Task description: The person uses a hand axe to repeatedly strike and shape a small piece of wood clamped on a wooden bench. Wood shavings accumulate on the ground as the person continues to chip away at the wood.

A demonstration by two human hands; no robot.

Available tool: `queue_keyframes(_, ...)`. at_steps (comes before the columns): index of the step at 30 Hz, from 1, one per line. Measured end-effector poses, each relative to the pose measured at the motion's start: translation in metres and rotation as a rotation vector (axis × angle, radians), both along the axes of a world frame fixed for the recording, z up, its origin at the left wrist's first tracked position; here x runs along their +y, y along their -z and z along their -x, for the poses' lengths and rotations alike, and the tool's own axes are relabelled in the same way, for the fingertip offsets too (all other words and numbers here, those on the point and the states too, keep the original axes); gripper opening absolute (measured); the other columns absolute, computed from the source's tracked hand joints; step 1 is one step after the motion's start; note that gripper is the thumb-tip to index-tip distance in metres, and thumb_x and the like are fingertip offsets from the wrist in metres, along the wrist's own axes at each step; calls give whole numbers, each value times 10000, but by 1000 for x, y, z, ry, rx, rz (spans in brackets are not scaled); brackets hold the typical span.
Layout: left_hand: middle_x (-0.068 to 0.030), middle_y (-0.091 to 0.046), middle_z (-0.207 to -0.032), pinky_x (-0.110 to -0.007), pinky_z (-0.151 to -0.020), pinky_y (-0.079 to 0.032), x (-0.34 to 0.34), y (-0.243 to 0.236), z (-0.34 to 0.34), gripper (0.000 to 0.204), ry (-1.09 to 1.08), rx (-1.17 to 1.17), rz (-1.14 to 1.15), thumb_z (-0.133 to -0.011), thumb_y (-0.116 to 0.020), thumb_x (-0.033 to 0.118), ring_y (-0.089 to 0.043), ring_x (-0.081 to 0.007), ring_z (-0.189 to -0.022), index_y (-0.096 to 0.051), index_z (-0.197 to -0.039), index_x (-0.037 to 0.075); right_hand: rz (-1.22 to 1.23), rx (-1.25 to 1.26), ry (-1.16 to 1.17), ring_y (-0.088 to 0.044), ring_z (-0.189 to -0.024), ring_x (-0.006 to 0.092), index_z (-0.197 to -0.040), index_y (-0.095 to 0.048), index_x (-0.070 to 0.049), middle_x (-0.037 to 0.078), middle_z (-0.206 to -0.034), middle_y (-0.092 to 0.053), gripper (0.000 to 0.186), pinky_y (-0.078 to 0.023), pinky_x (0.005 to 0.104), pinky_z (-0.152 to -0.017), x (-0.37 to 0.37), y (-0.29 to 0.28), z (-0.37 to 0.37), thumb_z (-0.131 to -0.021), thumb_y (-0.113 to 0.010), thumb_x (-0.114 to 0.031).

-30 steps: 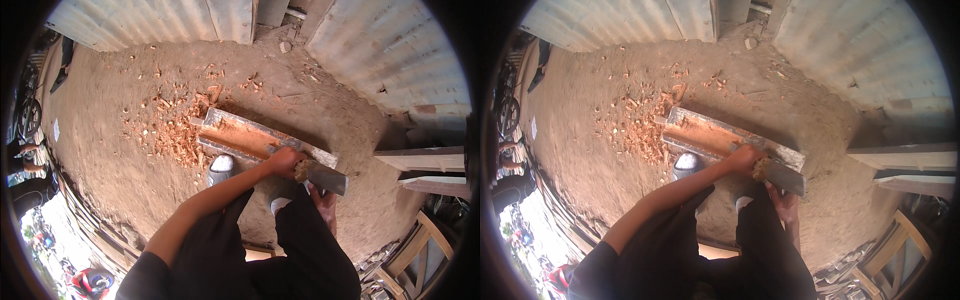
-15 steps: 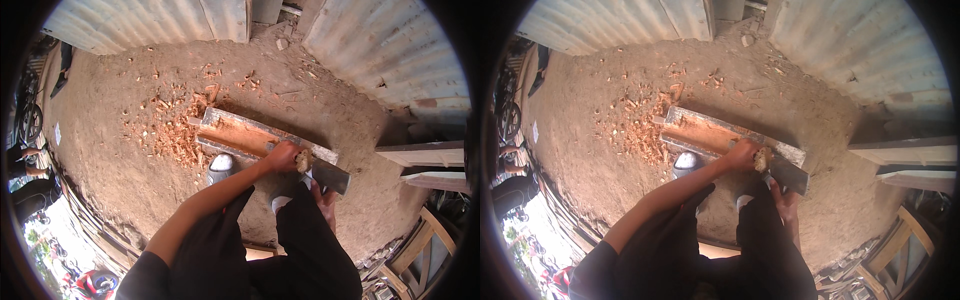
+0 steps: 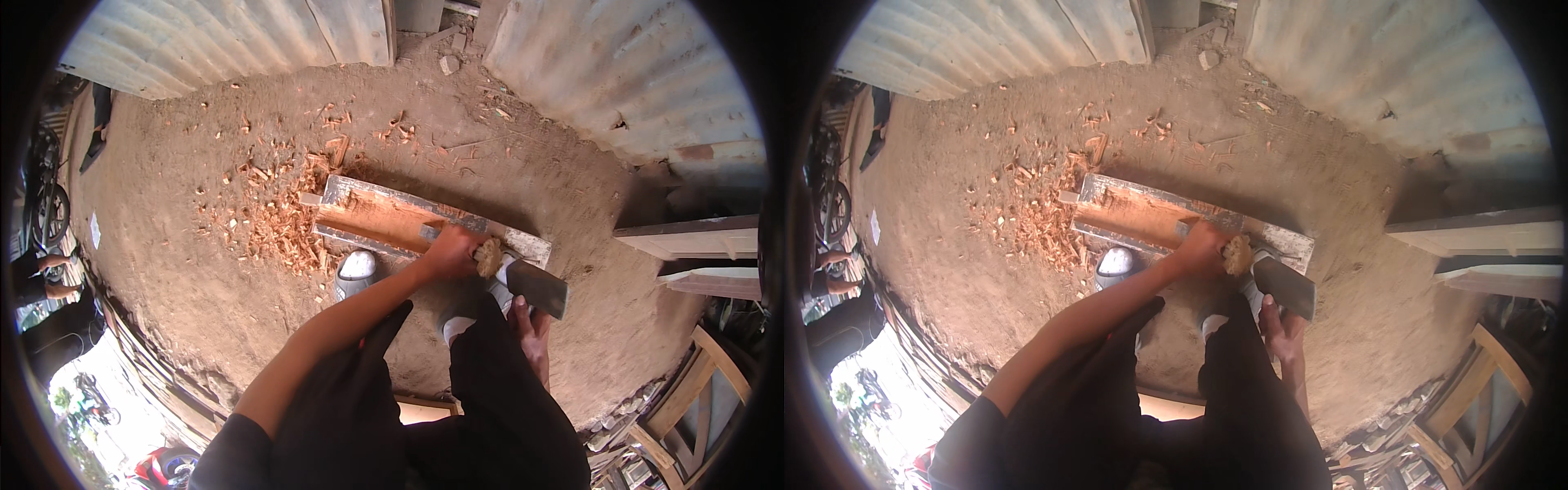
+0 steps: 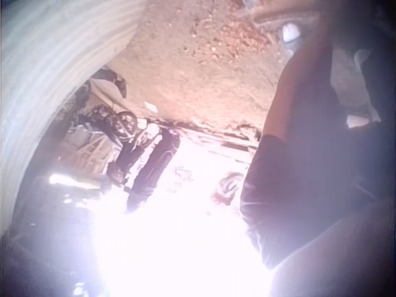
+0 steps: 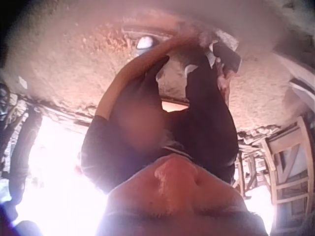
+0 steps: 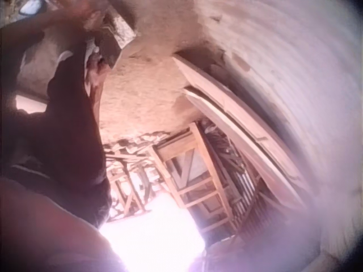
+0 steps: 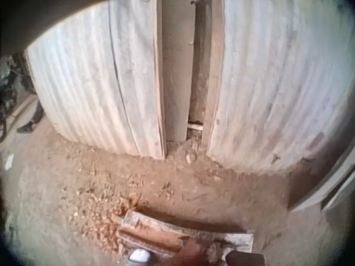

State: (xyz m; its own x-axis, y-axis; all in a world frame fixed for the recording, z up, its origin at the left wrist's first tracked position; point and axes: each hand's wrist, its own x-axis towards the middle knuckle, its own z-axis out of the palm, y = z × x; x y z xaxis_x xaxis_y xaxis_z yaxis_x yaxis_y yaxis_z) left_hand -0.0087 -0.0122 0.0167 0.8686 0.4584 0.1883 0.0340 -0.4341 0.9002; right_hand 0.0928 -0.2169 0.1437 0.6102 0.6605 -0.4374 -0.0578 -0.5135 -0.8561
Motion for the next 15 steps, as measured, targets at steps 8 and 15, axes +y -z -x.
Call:
queue_keyframes(8, -141, -712, -776, -428, -660, -547, 19, -2, 15, 294, 64, -45, -84, -653, -843, 187, -704, -353, -730, -744, -911, 86, -93, -170, -92, -574, -663, 113, -1093, -661, -6, 30, -769, -631, 216, -468, 290, -594, 28, -15, 11, -979, -720, -180)
queue_keyframes(15, -130, -707, -771, -430, -674, -543, 27, -4, 22, 269, 83, -57, -2, -677, -832, 214, -703, -354, -737, -729, -895, 93, 109, -110, -285, -626, -807, 164, -1138, -656, 3, 85, -882, -681, 269, -507, 331, -722, 49, -26, 7, -971, -732, -194)
